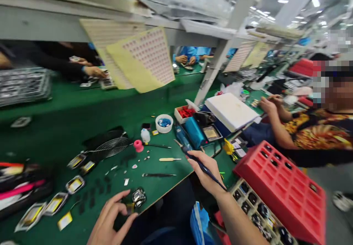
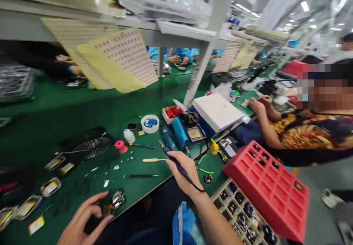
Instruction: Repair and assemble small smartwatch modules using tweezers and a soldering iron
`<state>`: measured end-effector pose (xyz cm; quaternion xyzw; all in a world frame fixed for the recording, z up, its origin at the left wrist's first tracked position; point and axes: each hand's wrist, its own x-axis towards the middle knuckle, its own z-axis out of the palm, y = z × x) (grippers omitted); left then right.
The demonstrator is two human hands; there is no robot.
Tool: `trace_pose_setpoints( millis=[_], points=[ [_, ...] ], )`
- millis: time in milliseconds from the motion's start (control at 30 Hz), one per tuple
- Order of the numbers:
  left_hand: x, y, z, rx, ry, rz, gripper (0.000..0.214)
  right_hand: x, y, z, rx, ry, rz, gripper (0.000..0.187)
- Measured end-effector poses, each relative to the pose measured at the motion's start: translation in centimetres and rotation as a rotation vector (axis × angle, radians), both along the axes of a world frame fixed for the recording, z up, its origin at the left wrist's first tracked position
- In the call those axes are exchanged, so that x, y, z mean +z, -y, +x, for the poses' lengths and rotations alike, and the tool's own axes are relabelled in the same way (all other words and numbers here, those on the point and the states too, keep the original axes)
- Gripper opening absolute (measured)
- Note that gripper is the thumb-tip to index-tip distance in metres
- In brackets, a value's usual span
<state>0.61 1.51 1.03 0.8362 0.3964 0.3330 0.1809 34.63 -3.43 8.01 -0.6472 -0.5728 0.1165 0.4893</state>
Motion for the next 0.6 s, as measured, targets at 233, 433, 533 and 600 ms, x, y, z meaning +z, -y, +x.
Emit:
trace_pose_setpoints(
  millis=[233,433,533,600],
  points=[
    [0.7,3.3,-1.8,0.239,0.045,-0.070,0.020,-3.6,-4.9,-1.9,0.025,0.261,0.204,0.023],
    [2.9,4.5,-4.2,0.382,0.066,-0.116,0.009,-7.5,-7.3,-1.7,-0.001,0.519,0.270,0.037],
    [4.4,4.2,-7.3,0.580,0.064,-0.047,0.022,-8.1,-7.4,-1.4,0.037,0.564,0.259,0.048],
    [5.5,3.9,-9.6,0.679,0.071,-0.009,0.030,-7.7,-7.1,-1.3,0.042,0.595,0.247,0.053]
  ],
)
